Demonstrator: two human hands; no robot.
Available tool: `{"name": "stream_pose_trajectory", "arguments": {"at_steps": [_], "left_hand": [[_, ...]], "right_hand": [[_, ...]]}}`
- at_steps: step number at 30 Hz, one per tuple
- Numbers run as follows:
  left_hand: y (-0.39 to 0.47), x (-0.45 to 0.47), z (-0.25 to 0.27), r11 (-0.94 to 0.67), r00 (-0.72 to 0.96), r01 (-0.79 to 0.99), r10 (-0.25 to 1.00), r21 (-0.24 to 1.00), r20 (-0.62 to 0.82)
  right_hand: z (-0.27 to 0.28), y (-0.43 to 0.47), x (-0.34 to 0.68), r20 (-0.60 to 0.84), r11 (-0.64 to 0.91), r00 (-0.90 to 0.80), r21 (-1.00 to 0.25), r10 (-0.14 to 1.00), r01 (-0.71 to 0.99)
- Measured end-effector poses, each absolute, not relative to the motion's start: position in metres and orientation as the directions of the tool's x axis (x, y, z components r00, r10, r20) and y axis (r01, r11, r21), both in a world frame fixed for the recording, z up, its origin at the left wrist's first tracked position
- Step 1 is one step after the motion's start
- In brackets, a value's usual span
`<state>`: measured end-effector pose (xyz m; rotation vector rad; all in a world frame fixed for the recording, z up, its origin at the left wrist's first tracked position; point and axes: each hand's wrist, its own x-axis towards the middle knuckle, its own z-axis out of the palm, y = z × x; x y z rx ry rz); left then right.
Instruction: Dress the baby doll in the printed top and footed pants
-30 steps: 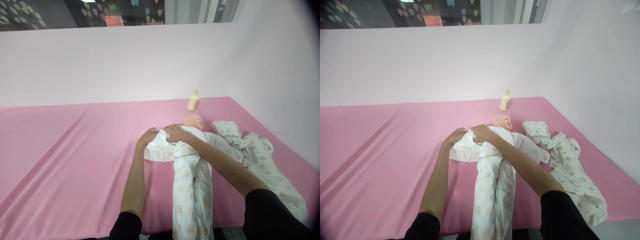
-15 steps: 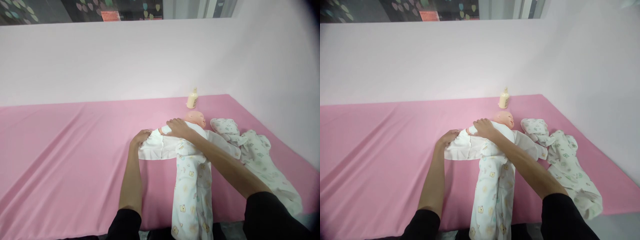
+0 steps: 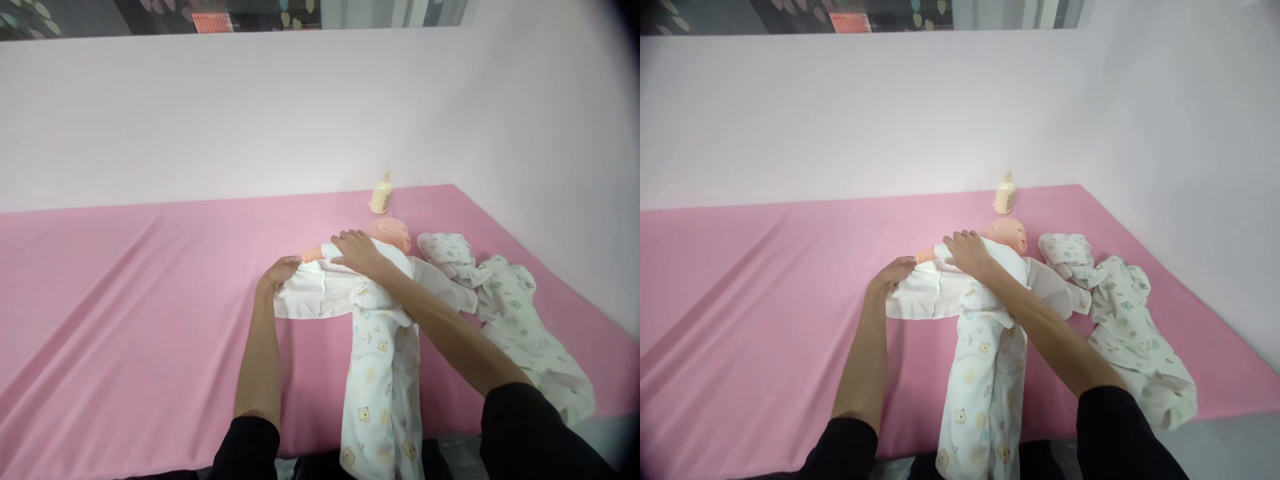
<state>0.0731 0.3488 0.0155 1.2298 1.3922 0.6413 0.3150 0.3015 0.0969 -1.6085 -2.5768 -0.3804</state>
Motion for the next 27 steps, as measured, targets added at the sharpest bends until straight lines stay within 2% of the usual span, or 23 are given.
{"name": "stream_pose_trajectory", "arguments": {"at_steps": [4,10,16,20,23,25,27], "left_hand": [[0.345,0.080,0.022,0.266,0.232,0.272,0.914,0.925,-0.331],[0.338,0.081,0.036,0.145,0.364,0.153,0.912,0.977,-0.192],[0.326,0.084,0.059,0.249,0.409,0.069,0.876,0.966,-0.255],[0.324,0.082,0.071,0.218,0.392,0.134,0.884,0.967,-0.254],[0.326,0.082,0.076,0.167,0.365,0.219,0.900,0.961,-0.239],[0.325,0.085,0.080,0.148,0.356,0.315,0.897,0.938,-0.261],[0.322,0.090,0.084,0.141,0.331,0.421,0.896,0.896,-0.296]], "right_hand": [[0.091,0.305,0.307,0.177,0.420,-0.439,0.137,0.881,0.897],[0.086,0.309,0.294,0.128,0.431,-0.437,0.073,0.890,0.899],[0.075,0.310,0.289,0.158,0.451,-0.448,0.019,0.880,0.892],[0.078,0.299,0.289,0.186,0.452,-0.437,-0.048,0.880,0.891],[0.088,0.279,0.305,0.240,0.447,-0.400,-0.185,0.884,0.875],[0.091,0.258,0.333,0.300,0.417,-0.331,-0.296,0.895,0.859],[0.087,0.233,0.374,0.296,0.286,-0.179,-0.374,0.938,0.882]]}}
